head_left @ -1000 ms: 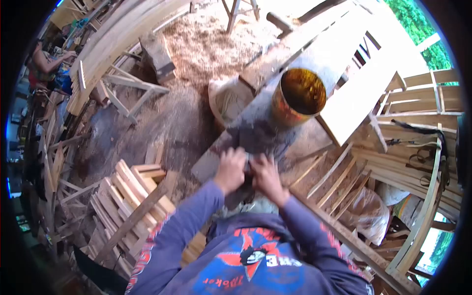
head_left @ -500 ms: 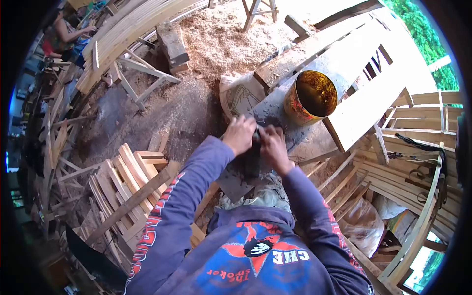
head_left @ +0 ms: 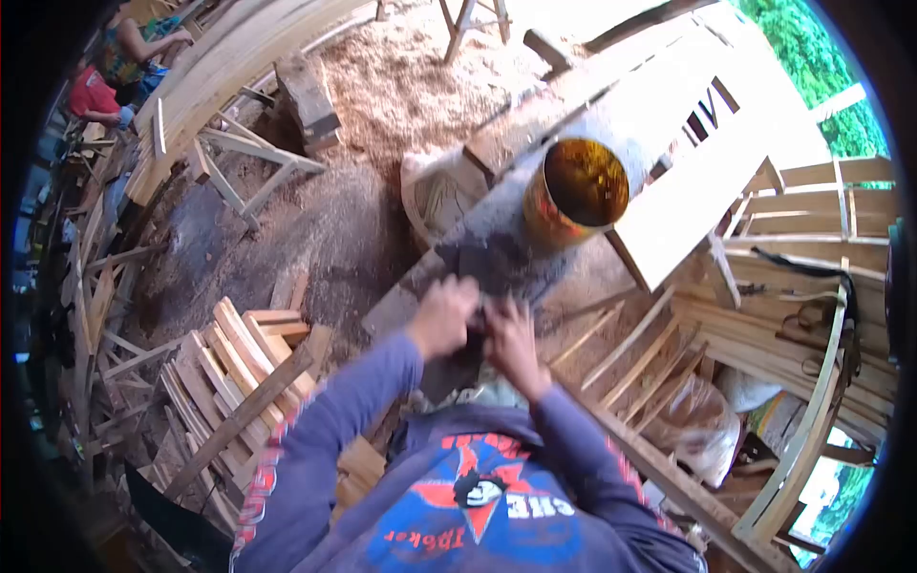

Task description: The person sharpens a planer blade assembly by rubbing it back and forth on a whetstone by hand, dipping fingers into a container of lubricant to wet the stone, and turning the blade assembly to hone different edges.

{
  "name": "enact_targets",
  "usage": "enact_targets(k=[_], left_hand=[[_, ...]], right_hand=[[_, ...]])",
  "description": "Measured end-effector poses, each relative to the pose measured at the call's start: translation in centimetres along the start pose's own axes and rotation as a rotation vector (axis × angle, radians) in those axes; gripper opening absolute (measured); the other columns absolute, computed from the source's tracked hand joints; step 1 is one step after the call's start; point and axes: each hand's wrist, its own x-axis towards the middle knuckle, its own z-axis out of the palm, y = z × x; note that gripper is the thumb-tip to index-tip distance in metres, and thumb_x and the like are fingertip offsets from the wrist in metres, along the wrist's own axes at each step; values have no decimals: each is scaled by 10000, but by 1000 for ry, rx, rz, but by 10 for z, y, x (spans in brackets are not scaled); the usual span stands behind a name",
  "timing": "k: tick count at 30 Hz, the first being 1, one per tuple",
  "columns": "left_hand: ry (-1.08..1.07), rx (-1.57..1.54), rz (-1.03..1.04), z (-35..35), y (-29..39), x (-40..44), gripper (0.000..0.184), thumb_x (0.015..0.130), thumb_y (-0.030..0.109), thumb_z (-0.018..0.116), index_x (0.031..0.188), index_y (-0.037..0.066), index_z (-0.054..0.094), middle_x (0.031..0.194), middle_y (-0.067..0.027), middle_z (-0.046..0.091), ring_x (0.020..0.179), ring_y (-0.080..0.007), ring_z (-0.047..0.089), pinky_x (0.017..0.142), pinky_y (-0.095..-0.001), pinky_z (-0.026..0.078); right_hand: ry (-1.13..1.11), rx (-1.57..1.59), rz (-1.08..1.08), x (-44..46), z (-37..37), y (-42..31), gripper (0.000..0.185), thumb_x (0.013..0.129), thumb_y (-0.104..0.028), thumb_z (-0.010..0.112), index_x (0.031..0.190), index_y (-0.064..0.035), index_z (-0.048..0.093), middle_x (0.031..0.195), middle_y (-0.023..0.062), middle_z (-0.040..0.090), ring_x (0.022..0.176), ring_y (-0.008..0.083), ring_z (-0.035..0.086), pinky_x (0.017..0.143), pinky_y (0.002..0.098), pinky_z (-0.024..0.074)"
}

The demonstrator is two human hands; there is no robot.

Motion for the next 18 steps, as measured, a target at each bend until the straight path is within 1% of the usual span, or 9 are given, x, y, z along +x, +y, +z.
enact_targets(k=[1, 3, 5, 7, 9, 10, 13, 15, 18], left_hand=[[12, -19, 17, -6, -19, 25, 203, 824, 109, 645, 1004, 20, 676, 1098, -183, 640, 1024, -388, 605, 867, -503, 475], [135, 3, 65, -15, -45, 64, 213, 807, 99, 648, 999, 11, 672, 1081, -177, 636, 1011, -389, 597, 866, -501, 471], [105, 117, 100, -7, -35, 46, 215, 798, 98, 663, 1000, 27, 676, 1090, -163, 639, 1018, -381, 595, 869, -495, 475], [-78, -33, 84, -6, -2, -8, 241, 811, 105, 675, 1042, 39, 695, 1132, -153, 632, 1047, -368, 602, 885, -506, 476], [148, -214, 55, 21, 3, -31, 238, 820, 120, 678, 1044, 38, 695, 1096, -147, 621, 1027, -362, 601, 867, -504, 473], [20, -41, -14, 3, 0, -9, 222, 827, 127, 681, 1036, 53, 693, 1113, -145, 637, 1031, -367, 602, 864, -492, 474], [132, -8, -7, -19, -37, 55, 210, 843, 87, 632, 1040, 34, 682, 1134, -144, 651, 1044, -385, 596, 873, -491, 471], [68, 140, 34, -16, -29, 41, 224, 836, 97, 661, 1051, 45, 701, 1150, -126, 656, 1044, -373, 599, 884, -495, 477], [23, -145, -3, 2, 9, -22, 293, 780, 49, 681, 1070, 46, 722, 1126, -123, 643, 1078, -352, 595, 924, -486, 481]], right_hand=[[-103, 98, 72, 31, -7, 3, 495, 771, -56, 630, 1265, -29, 649, 1199, 176, 592, 1162, 422, 528, 963, 560, 479], [-2, 97, 119, 78, -6, 8, 413, 801, -53, 605, 1211, -22, 638, 1183, 174, 590, 1126, 418, 529, 917, 573, 480], [-9, 80, 71, 53, -1, 12, 481, 785, -61, 644, 1265, -24, 646, 1173, 179, 595, 1123, 423, 541, 903, 557, 495], [-61, 75, 59, -10, -7, -9, 511, 789, -74, 655, 1298, -34, 651, 1183, 183, 585, 1125, 426, 541, 907, 559, 492], [-102, 96, 117, -21, -8, -19, 510, 791, -86, 656, 1300, -47, 658, 1189, 183, 576, 1145, 424, 530, 906, 555, 485], [-51, 74, 89, 2, -7, -12, 495, 793, -94, 656, 1287, -61, 664, 1170, 173, 590, 1155, 421, 521, 899, 553, 475], [-24, 121, 91, 79, -9, 9, 379, 819, -91, 637, 1195, -58, 666, 1175, 183, 576, 1140, 429, 519, 909, 544, 474], [-26, 63, 70, 63, -16, -2, 323, 842, -92, 632, 1160, -49, 666, 1151, 187, 573, 1129, 433, 522, 917, 541, 474], [-100, 104, 99, -15, -18, -17, 445, 810, -53, 632, 1254, -39, 674, 1155, 197, 597, 1136, 436, 529, 967, 542, 476]])
